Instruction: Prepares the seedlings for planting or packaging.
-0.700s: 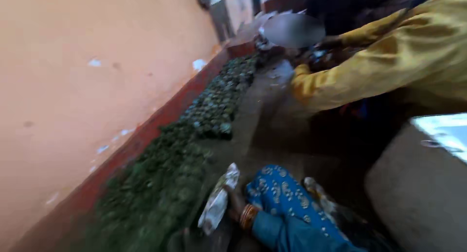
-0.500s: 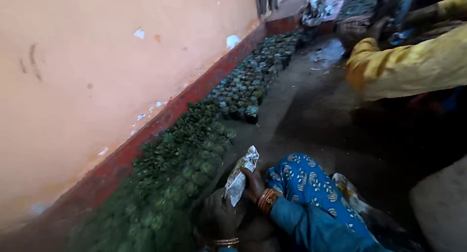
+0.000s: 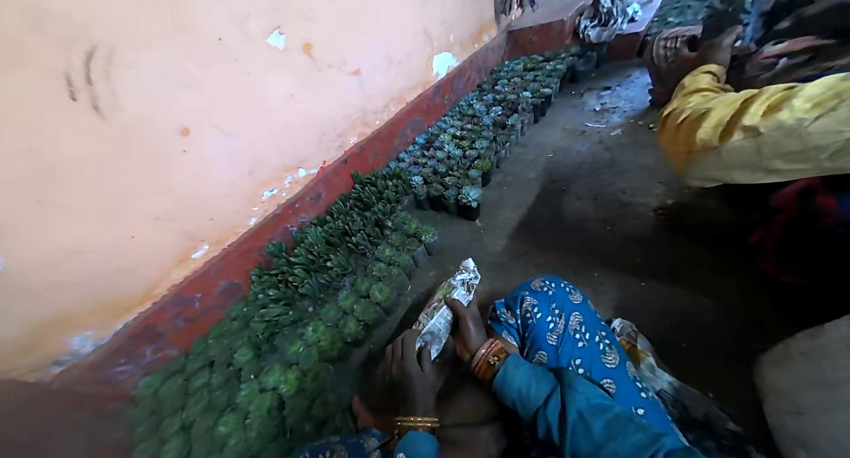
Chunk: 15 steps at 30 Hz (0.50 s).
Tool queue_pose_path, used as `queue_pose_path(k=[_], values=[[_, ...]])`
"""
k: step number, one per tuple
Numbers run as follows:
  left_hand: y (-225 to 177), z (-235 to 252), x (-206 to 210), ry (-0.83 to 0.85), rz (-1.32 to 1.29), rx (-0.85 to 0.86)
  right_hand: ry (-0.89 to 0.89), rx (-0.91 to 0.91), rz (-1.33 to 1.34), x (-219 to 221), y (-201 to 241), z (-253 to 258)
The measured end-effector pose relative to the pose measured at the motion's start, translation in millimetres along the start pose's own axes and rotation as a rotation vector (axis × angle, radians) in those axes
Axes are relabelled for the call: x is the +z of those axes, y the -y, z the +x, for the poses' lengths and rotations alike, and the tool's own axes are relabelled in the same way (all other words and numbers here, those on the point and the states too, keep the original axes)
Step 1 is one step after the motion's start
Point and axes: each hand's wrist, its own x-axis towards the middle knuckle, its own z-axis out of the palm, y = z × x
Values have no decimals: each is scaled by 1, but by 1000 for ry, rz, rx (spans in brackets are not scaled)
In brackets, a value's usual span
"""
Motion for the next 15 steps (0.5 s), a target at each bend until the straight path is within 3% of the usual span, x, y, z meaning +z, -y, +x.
queue_pose_path(k=[5,11,15], values=[[4,2,0,59,-45,-117,123,-123,-239,-4,-13,-8],[-11,-3,-2,17,18,48,29,-189,-398,-6,-6,-7],[-30,-13,7,180,-155,119,-31,-130,-319,-9,-1,-2]])
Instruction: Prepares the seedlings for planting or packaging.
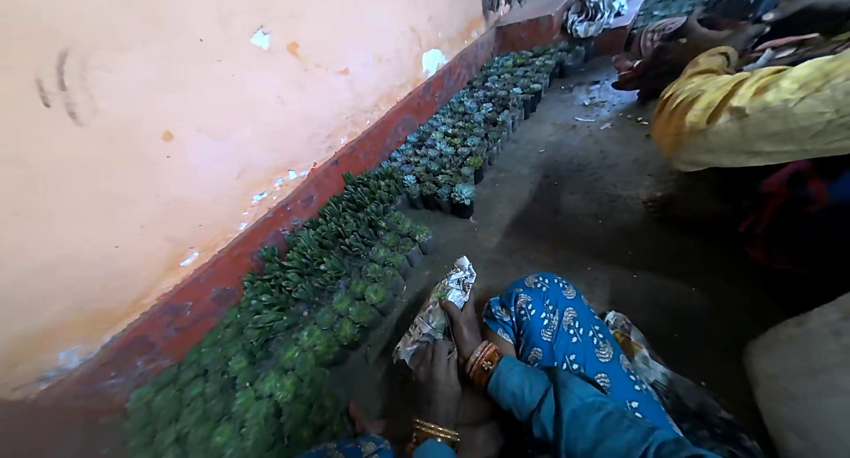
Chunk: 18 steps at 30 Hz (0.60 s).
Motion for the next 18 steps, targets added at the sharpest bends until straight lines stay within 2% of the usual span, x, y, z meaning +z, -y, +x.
queue_pose_path(k=[3,4,7,9,14,18], values=[[9,0,-5,105,-107,23,-13,136,148,0,3,2],[16,1,-8,95,-154,22,11,158,199,1,5,1],[30,4,-11,-168,-137,54,157,137,294,9,9,-5],[36,9,-14,-227,-89,52,265,151,247,11,10,-12],[35,8,-17,42,-168,-241,437,192,122,12,6,-28],[36,11,-16,55,-257,-438,534,188,6,9,2,-25]])
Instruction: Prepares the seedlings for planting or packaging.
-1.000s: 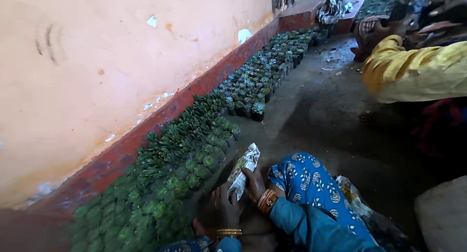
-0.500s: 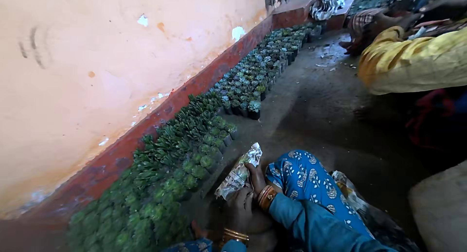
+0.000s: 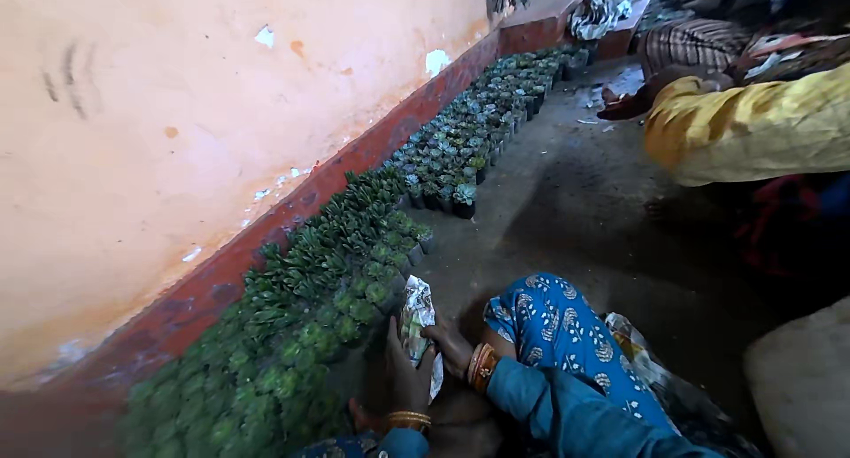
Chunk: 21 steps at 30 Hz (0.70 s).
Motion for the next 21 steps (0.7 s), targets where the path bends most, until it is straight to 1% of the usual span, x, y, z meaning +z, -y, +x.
queue_pose_path(k=[2,3,5,6,7,9,13,15,19,21], values=[[-9,0,-4,-6,-90,-102,13,-21,-157,-1,0,0],[-10,0,-4,-29,-101,-113,16,-54,-320,-2,1,0],[-7,1,1,-123,-35,-77,35,-169,-732,-1,6,-4],[-5,0,3,-157,-5,-56,25,-228,-889,1,7,-6],[-3,0,5,-190,12,-35,4,-272,-967,4,5,-6],[-1,-1,9,-247,-20,-17,-27,-310,-974,4,4,-7],[3,2,11,-254,-254,-92,-65,-263,-793,-4,11,-2],[7,4,8,-212,-349,-116,-86,-271,-759,-11,14,2],[0,4,1,-85,-512,-182,-151,-310,-836,-15,25,3],[1,5,1,-64,-561,-199,-188,-328,-840,-14,26,3]])
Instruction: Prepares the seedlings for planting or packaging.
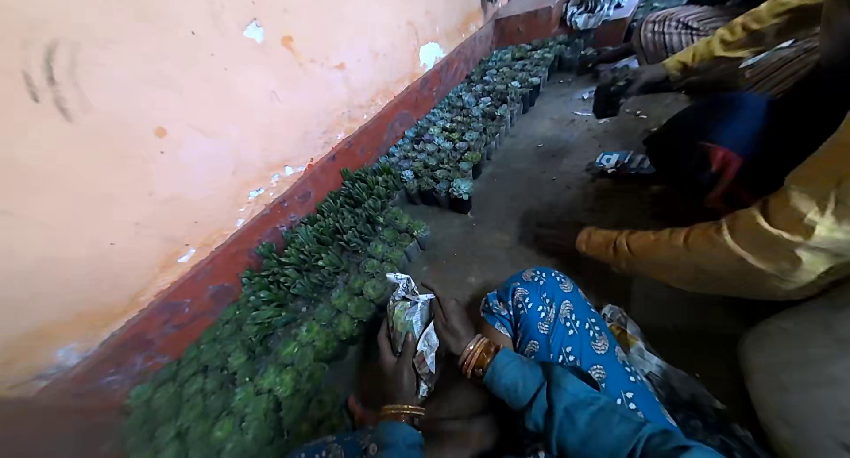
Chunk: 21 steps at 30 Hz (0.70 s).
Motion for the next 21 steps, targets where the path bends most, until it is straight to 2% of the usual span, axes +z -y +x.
queue_pose_path(k=[6,9,11,12,13,14,16,18,19,20,21], values=[[5,2,-8,63,-178,-75,-67,85,152,3,-6,6],[7,-3,-11,99,-233,-96,-55,219,458,7,-6,9],[-20,-18,1,17,-295,-193,-90,324,739,6,3,7],[-54,-31,15,-71,-285,-288,-141,365,853,4,11,5],[-79,-42,22,-85,-330,-333,-165,360,910,0,16,3],[-93,-50,26,-85,-392,-344,-146,308,883,-2,17,1],[-94,-51,26,-47,-522,-326,7,160,589,-9,11,2],[-61,-38,13,84,-661,-227,132,90,193,-18,16,5],[-34,-27,3,187,-731,-135,135,35,37,-18,16,8],[-29,-25,1,213,-751,-128,121,-20,-66,-18,13,9],[-56,-32,10,63,-664,-305,95,-61,-114,-16,11,8]])
